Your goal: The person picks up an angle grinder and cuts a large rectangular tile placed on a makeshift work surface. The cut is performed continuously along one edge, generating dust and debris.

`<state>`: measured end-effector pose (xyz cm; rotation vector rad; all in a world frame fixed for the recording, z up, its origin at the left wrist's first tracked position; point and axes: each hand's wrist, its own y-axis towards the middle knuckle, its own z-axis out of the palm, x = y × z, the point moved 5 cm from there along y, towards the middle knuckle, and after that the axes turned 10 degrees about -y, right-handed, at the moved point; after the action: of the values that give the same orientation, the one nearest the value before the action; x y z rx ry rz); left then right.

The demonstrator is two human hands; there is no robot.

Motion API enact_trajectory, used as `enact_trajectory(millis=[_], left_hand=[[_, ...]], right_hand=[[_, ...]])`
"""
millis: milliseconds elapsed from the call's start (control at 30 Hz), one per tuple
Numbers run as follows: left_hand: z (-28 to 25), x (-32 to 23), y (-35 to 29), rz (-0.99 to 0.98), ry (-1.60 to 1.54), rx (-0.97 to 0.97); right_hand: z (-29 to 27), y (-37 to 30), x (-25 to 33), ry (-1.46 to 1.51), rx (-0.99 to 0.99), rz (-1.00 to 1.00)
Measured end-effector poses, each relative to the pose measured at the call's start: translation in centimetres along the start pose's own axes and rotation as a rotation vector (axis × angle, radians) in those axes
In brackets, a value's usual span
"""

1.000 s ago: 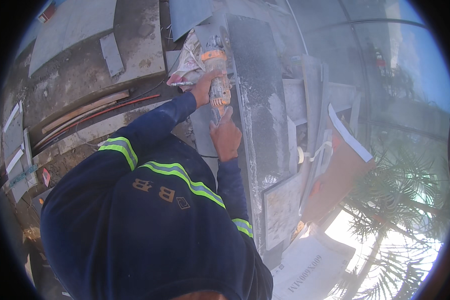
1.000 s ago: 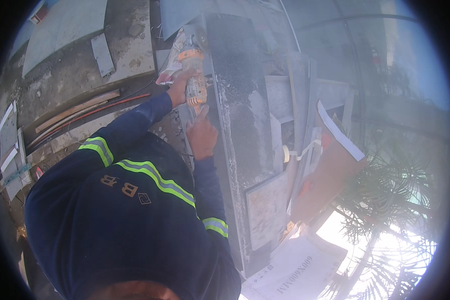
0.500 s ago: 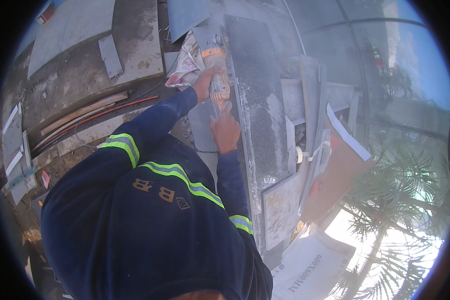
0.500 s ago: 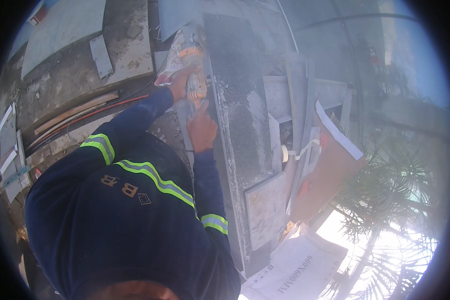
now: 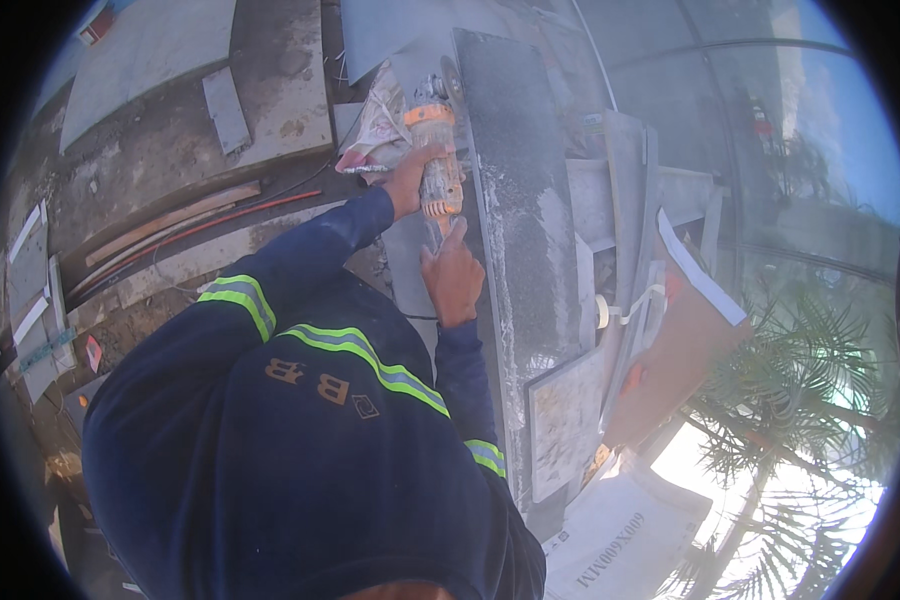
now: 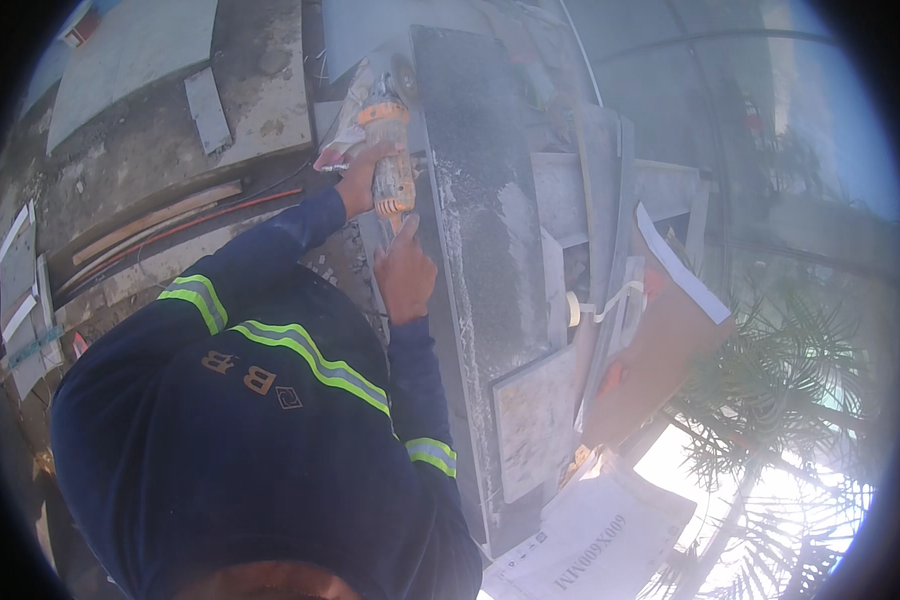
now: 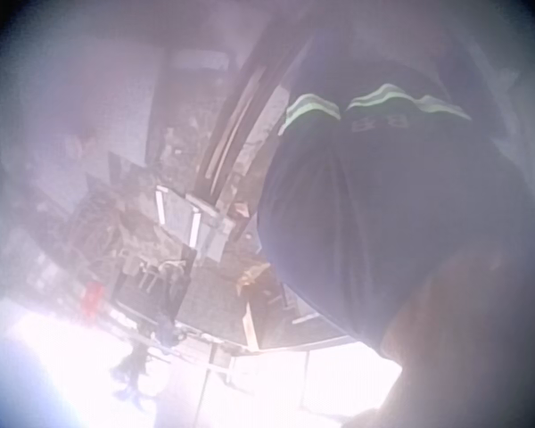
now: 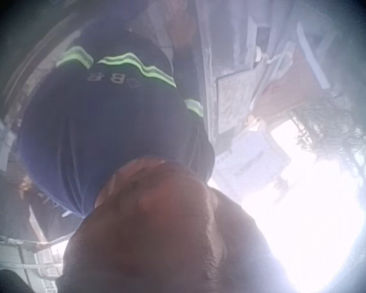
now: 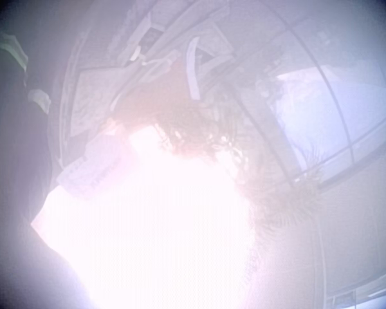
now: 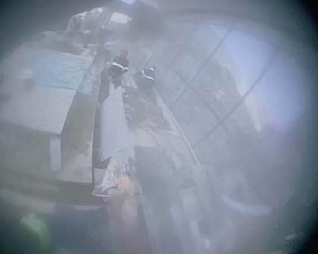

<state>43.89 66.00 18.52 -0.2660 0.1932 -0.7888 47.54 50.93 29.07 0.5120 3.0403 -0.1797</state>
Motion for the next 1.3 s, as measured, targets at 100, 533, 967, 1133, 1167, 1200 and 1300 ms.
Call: enact_trajectory(millis=[100,533,967,1133,1167,1200,1300], left_hand=[[-0.1,0.1,0.0,-0.011,-0.009,0.001],[-0.2,-0.7,2.1,0.004,0.009,0.03],[0.2,0.0,0.0,-0.012,0.007,-0.005],[0.1,0.3,-0.5,0.005,0.021,-0.023],[0.1,0.4,-0.5,0.004,0.02,-0.019],[0.1,0.4,-0.4,0.005,0.019,-0.014],[0.0,0.4,-0.1,0.0,0.01,-0.004]], right_hand=[[0.1,-0.1,0.0,-0.013,0.006,0.004],[0.6,1.9,-0.1,0.025,-0.003,0.001],[0.1,0.3,-0.2,0.034,0.006,0.006],[0.0,-0.4,-0.2,0.017,0.061,0.034],[-0.1,-0.5,-0.2,0.014,0.054,0.03],[-0.1,-0.4,-0.2,0.012,0.047,0.026],[0.0,-0.3,-0.3,0.028,0.03,0.016]])
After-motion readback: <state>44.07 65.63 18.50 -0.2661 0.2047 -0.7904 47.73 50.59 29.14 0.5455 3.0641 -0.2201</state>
